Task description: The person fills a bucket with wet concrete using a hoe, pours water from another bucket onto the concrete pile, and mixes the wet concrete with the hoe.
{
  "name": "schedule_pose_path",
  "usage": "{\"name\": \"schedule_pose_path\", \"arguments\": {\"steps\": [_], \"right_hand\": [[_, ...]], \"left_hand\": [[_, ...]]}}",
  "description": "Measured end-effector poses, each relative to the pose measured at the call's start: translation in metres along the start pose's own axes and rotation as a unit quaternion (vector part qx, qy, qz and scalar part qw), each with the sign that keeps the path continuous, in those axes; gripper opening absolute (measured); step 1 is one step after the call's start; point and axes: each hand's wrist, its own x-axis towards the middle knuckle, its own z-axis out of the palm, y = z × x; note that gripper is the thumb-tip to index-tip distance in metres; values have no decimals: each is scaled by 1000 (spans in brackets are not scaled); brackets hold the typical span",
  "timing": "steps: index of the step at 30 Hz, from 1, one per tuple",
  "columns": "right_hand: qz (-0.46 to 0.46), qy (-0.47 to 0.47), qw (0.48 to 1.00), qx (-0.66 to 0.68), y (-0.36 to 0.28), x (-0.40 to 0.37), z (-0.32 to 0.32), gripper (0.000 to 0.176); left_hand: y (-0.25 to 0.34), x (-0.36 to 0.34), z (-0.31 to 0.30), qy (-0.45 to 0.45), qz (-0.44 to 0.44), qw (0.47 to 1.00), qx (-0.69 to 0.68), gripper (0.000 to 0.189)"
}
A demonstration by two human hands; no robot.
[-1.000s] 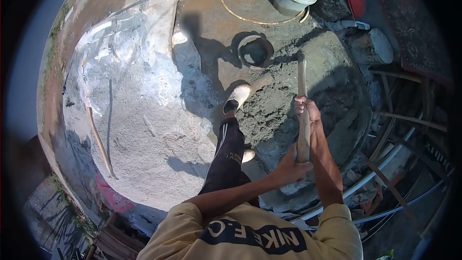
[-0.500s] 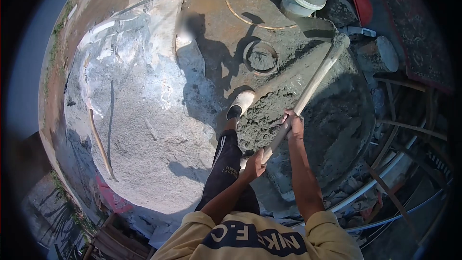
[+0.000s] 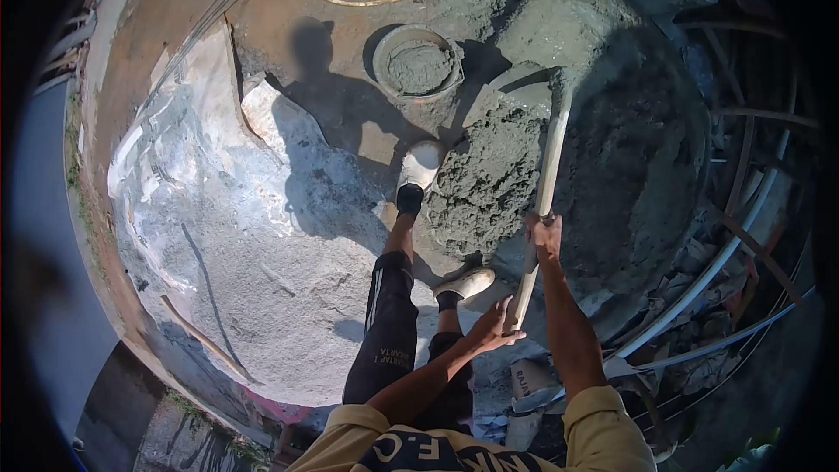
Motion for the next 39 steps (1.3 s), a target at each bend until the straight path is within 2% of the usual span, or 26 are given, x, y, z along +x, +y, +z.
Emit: {"name": "schedule_pose_path", "arguments": {"steps": [3, 5, 7, 8, 9, 11, 13, 15, 16, 17, 18, 19, 21, 23, 25, 26, 28, 29, 31, 32, 33, 34, 35, 36, 38, 39], "right_hand": [[-224, 51, 957, -177, 192, 97, 26, 24], [-215, 52, 953, -207, 218, 100, 38, 25], [-212, 43, 933, -288, 234, 82, 39, 29], [-247, 93, 915, -306, 237, 67, 38, 29], [-237, 93, 918, -303, 227, 49, 30, 29], [-69, -42, 979, -189, 193, 11, 2, 29], [-85, -33, 974, -209, 213, -17, -23, 27], [-105, -26, 966, -233, 218, -34, -45, 25], [-75, -35, 983, -161, 215, -40, -50, 22], [-45, -48, 994, -88, 210, -43, -50, 19], [56, -36, 993, 95, 132, -50, -44, 15], [46, -42, 993, 105, 102, -38, -41, 15], [13, -7, 991, 131, 68, 6, -24, 16], [-31, 19, 992, 122, 38, 69, -10, 17], [-50, 27, 997, 51, 11, 121, -4, 20], [-50, 29, 997, 55, 15, 140, 4, 20], [-83, -3, 968, 238, 54, 168, 28, 26], [-79, -7, 968, 237, 94, 180, 38, 26], [-189, -85, 978, -7, 165, 192, 43, 30], [-29, -72, 996, 33, 141, 155, 41, 28], [130, -55, 987, 71, 116, 113, 37, 25], [156, -107, 954, 234, 161, 112, 29, 21], [177, -154, 890, 392, 205, 118, 20, 18], [174, -154, 893, 387, 180, 104, 14, 18], [184, -154, 944, 225, 100, 69, 2, 14], [181, -154, 946, 222, 78, 63, -4, 14]], "left_hand": [[-24, 11, -30, 29, 9, 999, 14, 79], [-47, 10, -43, 24, -129, 991, 22, 75], [-69, -1, -52, 38, -124, 992, 0, 71], [-78, -10, -56, 35, -178, 983, 4, 65], [-84, -20, -60, 33, -232, 972, 6, 60], [-105, -46, -65, 1, -221, 970, 100, 63], [-125, -66, -54, -13, -184, 967, 174, 65], [-113, -59, -47, -104, -227, 963, 100, 69], [-106, -51, -35, -92, -191, 975, 62, 71], [-111, -48, -17, -123, -248, 961, 13, 73], [-88, -30, -15, -174, -247, 952, 36, 74], [-53, -6, -20, -226, -249, 940, 62, 75], [-10, 29, -24, -222, -260, 921, -188, 74], [-14, 70, -13, -194, -335, 780, -491, 56], [-8, 117, -27, -117, -274, 794, -529, 38], [-3, 130, -33, -118, -275, 796, -525, 38], [6, 139, -40, -56, -249, 820, -512, 29], [6, 129, -39, -52, -252, 819, -513, 29], [7, 89, -31, 12, -370, 812, -452, 27], [15, 70, -30, 8, -386, 815, -432, 29], [25, 57, -31, 3, -401, 818, -413, 30], [37, 48, -31, 2, -432, 805, -408, 30], [52, 46, -32, 1, -431, 802, -415, 30], [68, 47, -33, -4, -438, 801, -408, 28], [98, 47, -38, -20, -418, 811, -408, 22], [112, 49, -46, -21, -415, 811, -411, 22]]}}
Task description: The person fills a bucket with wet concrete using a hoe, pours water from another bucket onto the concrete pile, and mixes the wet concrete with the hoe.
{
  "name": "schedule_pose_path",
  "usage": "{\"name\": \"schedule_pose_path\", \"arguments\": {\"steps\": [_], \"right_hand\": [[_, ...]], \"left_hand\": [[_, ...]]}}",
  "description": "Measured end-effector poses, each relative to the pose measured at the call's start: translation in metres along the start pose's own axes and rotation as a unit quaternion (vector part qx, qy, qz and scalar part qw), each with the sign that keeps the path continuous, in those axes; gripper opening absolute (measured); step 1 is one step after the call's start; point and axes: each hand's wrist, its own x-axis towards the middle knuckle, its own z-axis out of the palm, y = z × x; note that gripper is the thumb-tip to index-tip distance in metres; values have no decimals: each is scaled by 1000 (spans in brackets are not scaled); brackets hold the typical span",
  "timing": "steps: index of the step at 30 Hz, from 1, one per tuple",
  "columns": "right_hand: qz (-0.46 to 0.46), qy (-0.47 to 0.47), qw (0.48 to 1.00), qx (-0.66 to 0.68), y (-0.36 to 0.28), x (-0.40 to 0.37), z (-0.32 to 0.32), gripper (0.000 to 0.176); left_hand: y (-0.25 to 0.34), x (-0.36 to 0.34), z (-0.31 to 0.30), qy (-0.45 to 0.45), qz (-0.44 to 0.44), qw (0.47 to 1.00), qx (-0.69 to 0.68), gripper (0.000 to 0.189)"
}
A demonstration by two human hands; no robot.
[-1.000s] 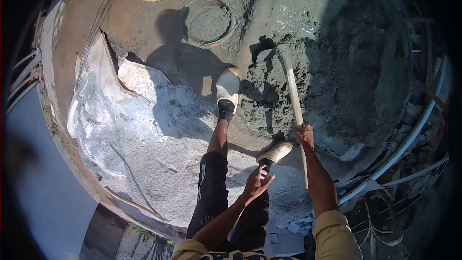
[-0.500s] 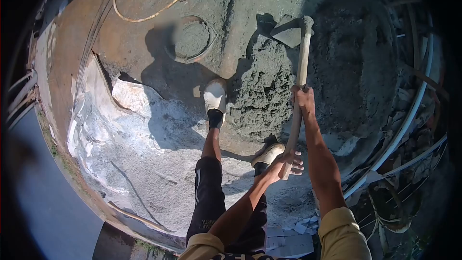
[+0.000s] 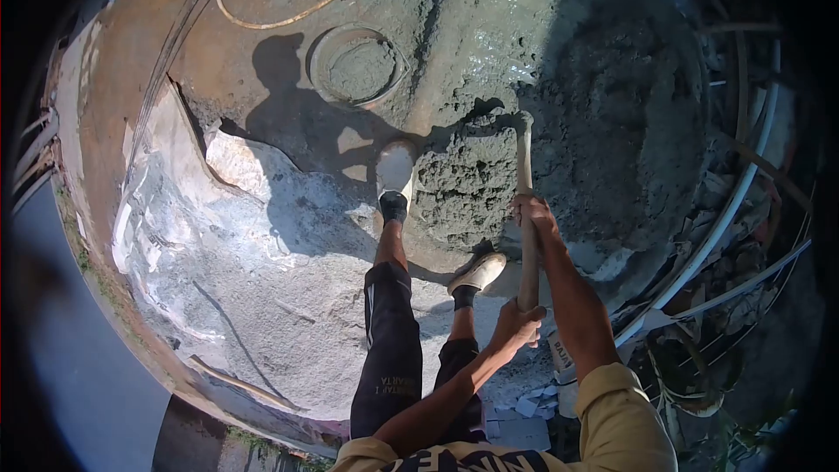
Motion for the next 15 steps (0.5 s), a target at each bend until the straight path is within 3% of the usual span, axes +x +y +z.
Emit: {"name": "schedule_pose_path", "arguments": {"steps": [3, 5, 10, 15], "right_hand": [[27, 6, 999, 17, -33, -30, 20, 13], [93, -24, 986, 138, -51, -49, 30, 11], [66, -49, 967, 240, -78, -111, 92, 11], [54, -88, 954, 281, -96, -187, 171, 12]], "left_hand": [[48, -41, 9, -29, 19, 998, 56, 28], [86, -90, 6, -32, 33, 994, 102, 30], [129, -185, -42, -64, 12, 957, 281, 35], [164, -311, -82, -85, 10, 939, 332, 41]]}}
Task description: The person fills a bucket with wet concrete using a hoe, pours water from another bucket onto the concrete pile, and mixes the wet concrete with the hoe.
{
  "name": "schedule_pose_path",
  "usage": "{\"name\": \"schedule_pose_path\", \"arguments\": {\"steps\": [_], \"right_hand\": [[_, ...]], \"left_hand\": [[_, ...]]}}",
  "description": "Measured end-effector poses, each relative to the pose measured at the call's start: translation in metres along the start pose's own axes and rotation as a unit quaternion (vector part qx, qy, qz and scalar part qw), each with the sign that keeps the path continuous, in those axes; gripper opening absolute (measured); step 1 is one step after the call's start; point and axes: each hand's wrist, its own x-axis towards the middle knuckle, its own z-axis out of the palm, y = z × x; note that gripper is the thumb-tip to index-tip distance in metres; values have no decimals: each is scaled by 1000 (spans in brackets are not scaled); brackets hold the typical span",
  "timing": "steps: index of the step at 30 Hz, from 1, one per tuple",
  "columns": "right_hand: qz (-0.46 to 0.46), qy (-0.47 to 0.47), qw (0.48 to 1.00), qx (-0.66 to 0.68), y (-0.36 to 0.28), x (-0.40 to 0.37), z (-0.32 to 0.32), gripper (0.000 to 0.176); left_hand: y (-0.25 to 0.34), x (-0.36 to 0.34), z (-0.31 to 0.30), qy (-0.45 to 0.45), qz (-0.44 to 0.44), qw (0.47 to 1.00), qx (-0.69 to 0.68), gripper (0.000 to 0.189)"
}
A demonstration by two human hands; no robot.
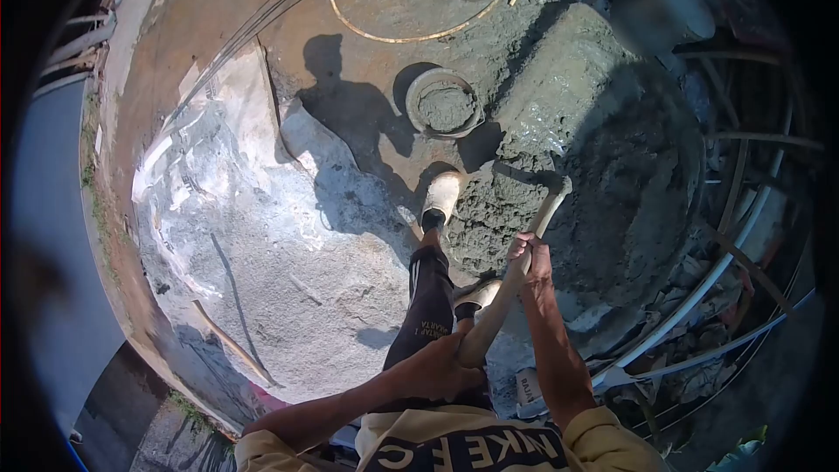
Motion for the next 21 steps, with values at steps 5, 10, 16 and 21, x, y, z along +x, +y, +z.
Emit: {"name": "schedule_pose_path", "arguments": {"steps": [5, 10, 16, 21], "right_hand": [[-53, -41, 996, 50, 69, -32, 96, 13], [-49, -6, 999, 15, 130, 11, 167, 14], [-98, -63, 993, 16, 127, -19, 169, 10], [-239, -4, 971, -23, 49, -70, 106, 7]], "left_hand": [[-42, -72, -45, 102, 2, 981, 166, 49], [-146, -49, -128, 255, 65, 921, 287, 38], [-222, 14, -168, 535, 152, 754, 349, 19], [-165, 44, -93, 435, 299, 777, 344, 23]]}}
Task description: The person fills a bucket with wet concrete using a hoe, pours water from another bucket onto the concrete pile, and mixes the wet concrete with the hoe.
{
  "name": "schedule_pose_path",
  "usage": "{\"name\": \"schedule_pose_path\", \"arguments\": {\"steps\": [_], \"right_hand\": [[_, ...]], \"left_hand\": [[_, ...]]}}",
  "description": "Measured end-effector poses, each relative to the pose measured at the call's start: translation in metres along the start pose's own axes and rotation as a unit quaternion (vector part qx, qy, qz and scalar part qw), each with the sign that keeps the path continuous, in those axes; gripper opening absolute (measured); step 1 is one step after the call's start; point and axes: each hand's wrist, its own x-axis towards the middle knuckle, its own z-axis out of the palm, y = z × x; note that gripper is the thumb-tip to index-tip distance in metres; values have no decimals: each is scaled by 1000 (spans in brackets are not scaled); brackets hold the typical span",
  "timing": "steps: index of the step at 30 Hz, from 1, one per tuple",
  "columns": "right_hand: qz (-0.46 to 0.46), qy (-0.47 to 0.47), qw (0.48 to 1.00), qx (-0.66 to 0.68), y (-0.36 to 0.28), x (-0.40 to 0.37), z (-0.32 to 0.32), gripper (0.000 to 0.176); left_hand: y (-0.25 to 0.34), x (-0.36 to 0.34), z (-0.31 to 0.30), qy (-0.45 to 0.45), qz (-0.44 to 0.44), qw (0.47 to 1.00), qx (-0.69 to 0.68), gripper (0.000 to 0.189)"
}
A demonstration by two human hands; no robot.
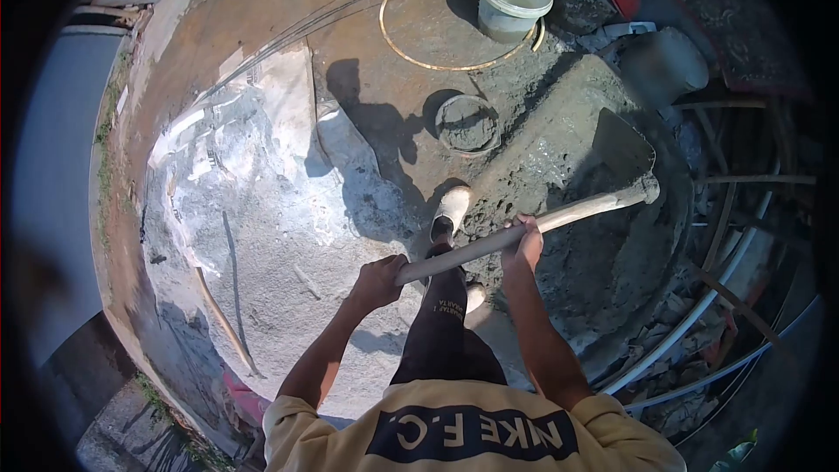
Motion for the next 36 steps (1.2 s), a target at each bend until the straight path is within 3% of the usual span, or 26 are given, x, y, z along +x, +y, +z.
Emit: {"name": "schedule_pose_path", "arguments": {"steps": [4, 6, 7, 8, 10, 12, 13, 14, 16, 18, 19, 21, 23, 25, 27, 30, 31, 33, 36], "right_hand": [[-157, -15, 982, -106, -64, 14, -87, 35], [-180, 4, 950, -254, -78, 4, -164, 44], [-157, 105, 939, -288, -80, -24, -188, 42], [-154, 131, 936, -288, -80, -48, -238, 42], [-167, 112, 898, -392, -76, -81, -353, 40], [-82, 163, 891, -415, -63, -139, -463, 36], [-117, 203, 868, -438, -57, -190, -476, 29], [-81, 194, 879, -428, -41, -213, -565, 28], [11, 354, 848, -394, -21, -298, -599, 29], [75, 462, 812, -348, -1, -353, -629, 29], [100, 506, 795, -318, 7, -375, -631, 28], [107, 520, 806, -262, 40, -387, -662, 28], [103, 520, 816, -230, 64, -382, -654, 28], [92, 447, 851, -260, 70, -341, -615, 26], [34, 323, 914, -243, 81, -284, -585, 28], [-18, 198, 945, -261, 51, -208, -460, 33], [-40, 159, 952, -257, 37, -195, -412, 32], [-86, 67, 952, -285, 20, -174, -349, 32], [-135, -5, 945, -299, 10, -163, -296, 32]], "left_hand": [[81, 2, 79, -61, 42, 994, -74, 45], [115, 8, 139, -69, 19, 994, -85, 44], [123, 20, 173, -81, -5, 992, -93, 45], [126, 26, 211, -103, -34, 989, -102, 47], [126, 46, 277, -136, -97, 978, -122, 45], [137, 50, 301, -158, -157, 958, -179, 40], [135, 57, 326, -193, -228, 939, -171, 35], [130, 63, 346, -221, -267, 926, -152, 28], [45, 90, 475, -224, -361, 831, -360, 13], [65, 72, 406, -307, -329, 818, -360, 13], [56, 68, 422, -255, -340, 799, -425, 6], [58, 66, 421, -240, -355, 801, -418, 9], [55, 57, 414, -235, -357, 815, -392, 21], [67, 50, 396, -234, -332, 844, -351, 25], [89, 44, 368, -215, -298, 885, -285, 41], [94, 31, 354, -170, -207, 941, -209, 63], [94, 30, 350, -172, -199, 944, -201, 63], [99, 32, 340, -157, -76, 982, -73, 58], [99, 51, 336, -186, -46, 980, -44, 45]]}}
